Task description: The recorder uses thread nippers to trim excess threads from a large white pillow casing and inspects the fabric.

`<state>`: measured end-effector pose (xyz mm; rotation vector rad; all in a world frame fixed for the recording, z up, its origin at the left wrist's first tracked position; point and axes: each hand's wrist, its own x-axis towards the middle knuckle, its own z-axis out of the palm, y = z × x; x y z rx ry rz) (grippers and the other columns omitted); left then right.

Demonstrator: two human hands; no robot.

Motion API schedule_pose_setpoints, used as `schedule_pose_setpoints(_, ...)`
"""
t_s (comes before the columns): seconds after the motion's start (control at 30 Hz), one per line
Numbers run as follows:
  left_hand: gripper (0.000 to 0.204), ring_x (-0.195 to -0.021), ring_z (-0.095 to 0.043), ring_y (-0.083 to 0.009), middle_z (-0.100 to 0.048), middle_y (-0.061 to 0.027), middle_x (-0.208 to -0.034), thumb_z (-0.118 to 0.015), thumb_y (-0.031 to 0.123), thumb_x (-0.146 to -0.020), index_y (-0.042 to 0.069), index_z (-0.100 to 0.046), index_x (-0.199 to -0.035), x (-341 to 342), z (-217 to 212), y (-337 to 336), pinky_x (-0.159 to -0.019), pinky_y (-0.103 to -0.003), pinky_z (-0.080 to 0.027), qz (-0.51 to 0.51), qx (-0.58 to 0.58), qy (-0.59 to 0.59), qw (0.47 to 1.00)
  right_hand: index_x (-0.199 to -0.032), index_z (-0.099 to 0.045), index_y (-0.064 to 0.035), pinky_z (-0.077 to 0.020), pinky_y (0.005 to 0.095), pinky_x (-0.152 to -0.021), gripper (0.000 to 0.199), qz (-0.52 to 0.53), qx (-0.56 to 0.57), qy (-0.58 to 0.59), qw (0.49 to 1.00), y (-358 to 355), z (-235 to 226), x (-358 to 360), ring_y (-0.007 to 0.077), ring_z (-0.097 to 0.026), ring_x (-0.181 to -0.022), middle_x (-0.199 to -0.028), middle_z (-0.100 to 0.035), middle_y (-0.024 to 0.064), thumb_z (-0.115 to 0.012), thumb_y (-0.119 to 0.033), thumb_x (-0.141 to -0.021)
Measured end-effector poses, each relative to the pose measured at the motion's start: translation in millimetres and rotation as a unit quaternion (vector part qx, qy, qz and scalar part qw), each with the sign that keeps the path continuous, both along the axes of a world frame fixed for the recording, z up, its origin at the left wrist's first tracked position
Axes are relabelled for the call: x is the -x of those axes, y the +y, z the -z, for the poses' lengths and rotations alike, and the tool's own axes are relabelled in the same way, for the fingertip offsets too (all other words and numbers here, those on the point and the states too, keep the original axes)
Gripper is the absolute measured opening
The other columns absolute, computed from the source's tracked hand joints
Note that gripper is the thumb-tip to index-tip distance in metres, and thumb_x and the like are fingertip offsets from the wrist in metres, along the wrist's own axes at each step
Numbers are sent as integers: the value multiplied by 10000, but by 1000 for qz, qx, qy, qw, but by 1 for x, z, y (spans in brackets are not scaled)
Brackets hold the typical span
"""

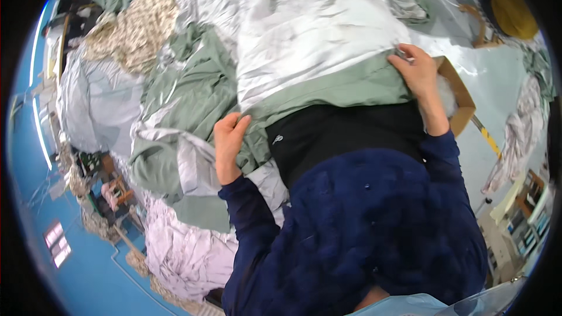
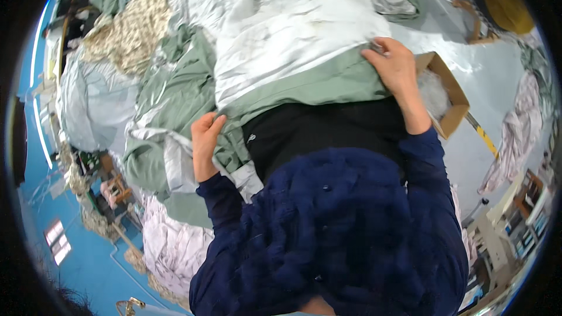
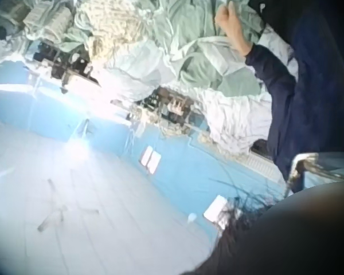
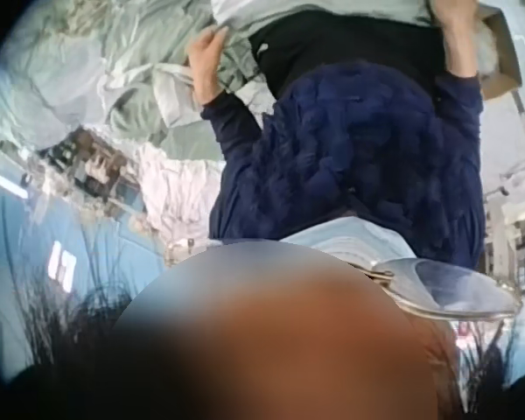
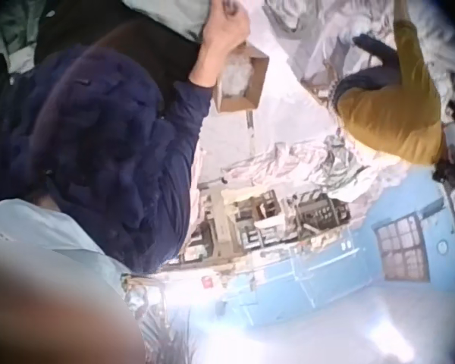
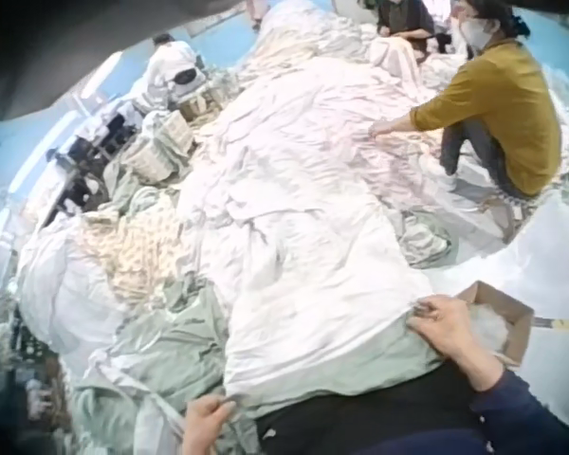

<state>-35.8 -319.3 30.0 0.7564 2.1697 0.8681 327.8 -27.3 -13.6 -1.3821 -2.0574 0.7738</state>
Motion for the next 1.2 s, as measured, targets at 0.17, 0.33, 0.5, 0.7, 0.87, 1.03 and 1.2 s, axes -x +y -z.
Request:
schedule_pose_setpoints(0.17,143,-640,-406,-20,-518,93,-695,-700,126,-898,-1,-675,-839,-2,-11,5,-567,-232,-312,17,3,-68,998,-872,-687,-4,-368,214,-584,182,-8,202,69,977,15,8,-17,26,-459,-653,-705,-567,-67,-766,-167,-854)
schedule_pose_setpoints(0.33,144,-630,-404,-11,-523,99,-686,-717,126,-879,-9,-693,-836,1,-8,5,-553,-228,-302,-15,-46,-130,990,-804,-656,-43,-298,200,-557,164,-4,247,136,960,29,7,-23,-1,-405,-636,-698,-525,-104,-736,-150,-898)
schedule_pose_setpoints(0.5,141,-644,-422,-7,-549,98,-717,-719,124,-880,-10,-696,-845,-2,-9,11,-565,-216,-314,-20,-51,-152,987,-793,-664,-38,-273,205,-541,172,12,253,175,952,35,14,-29,2,-376,-609,-668,-505,-106,-750,-158,-882)
schedule_pose_setpoints(0.7,90,-666,-516,-69,-606,34,-714,-713,-43,-771,-2,-668,-837,-18,-38,21,-613,-234,-385,-14,-107,-78,991,-962,-689,-17,-283,190,-531,112,25,223,258,940,33,-19,-34,-1,-397,-587,-732,-556,-87,-703,-122,-923)
schedule_pose_setpoints(0.87,218,-749,-591,-290,-615,-99,-783,-691,-110,-629,14,-607,-787,-38,-38,20,-660,-344,-469,151,-242,239,928,-1096,-680,-14,-279,181,-507,157,42,197,379,903,15,-2,-76,6,-409,-570,-778,-593,-57,-606,-58,-965)
schedule_pose_setpoints(1.03,243,-745,-605,-310,-619,-103,-819,-689,-101,-634,37,-589,-806,-56,2,9,-651,-378,-488,124,-227,324,910,-1126,-676,-10,-297,163,-542,180,39,257,330,908,-10,28,-102,10,-455,-631,-863,-628,-40,-607,-42,-963)
schedule_pose_setpoints(1.2,249,-733,-627,-297,-636,-113,-818,-699,-119,-628,31,-593,-797,-61,15,3,-646,-358,-499,135,-228,346,900,-1187,-656,-2,-321,156,-559,233,102,264,337,898,-22,39,-107,4,-462,-658,-903,-627,-40,-591,-24,-964)
